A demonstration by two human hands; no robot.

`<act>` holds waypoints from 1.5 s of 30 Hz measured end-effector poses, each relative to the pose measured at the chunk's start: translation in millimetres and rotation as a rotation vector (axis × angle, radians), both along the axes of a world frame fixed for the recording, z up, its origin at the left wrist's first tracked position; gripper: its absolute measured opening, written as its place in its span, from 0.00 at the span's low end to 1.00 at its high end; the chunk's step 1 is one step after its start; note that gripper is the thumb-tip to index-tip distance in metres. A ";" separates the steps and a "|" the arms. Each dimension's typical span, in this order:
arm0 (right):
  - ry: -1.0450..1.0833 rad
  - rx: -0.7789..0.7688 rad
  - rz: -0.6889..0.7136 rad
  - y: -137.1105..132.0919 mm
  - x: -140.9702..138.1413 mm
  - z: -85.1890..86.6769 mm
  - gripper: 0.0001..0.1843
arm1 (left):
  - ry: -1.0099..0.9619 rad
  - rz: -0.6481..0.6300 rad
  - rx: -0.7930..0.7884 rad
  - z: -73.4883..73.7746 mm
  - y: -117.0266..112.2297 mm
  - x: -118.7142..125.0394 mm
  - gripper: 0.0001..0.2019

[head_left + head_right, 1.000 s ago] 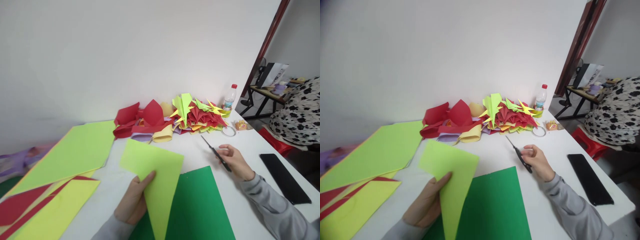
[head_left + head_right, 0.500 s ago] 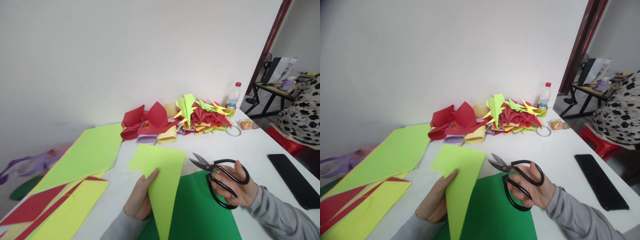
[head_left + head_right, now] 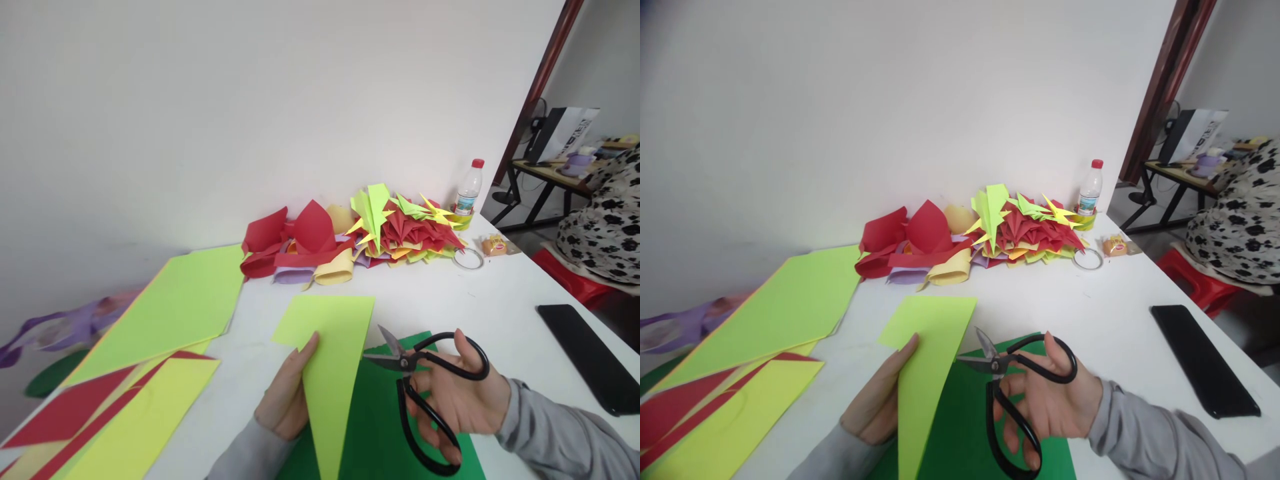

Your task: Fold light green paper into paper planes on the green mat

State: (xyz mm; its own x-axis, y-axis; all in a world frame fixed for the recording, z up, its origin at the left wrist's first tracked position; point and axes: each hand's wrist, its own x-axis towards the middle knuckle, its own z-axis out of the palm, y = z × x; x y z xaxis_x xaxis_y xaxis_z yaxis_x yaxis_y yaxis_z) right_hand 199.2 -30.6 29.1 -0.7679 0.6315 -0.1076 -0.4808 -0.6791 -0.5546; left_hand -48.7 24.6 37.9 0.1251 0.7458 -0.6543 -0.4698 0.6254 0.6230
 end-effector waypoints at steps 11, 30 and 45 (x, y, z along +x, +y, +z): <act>-0.021 0.000 0.001 -0.2 -1.8 0.3 0.41 | 0.014 0.016 0.054 -3.8 -2.0 0.4 0.18; 0.039 0.024 -0.014 -1.3 -2.2 -7.6 0.36 | 0.097 -0.060 0.118 -9.2 -1.7 0.5 0.16; 0.043 0.100 -0.145 4.0 1.6 -8.2 0.35 | 0.172 -0.068 0.253 -12.1 -9.1 1.2 0.24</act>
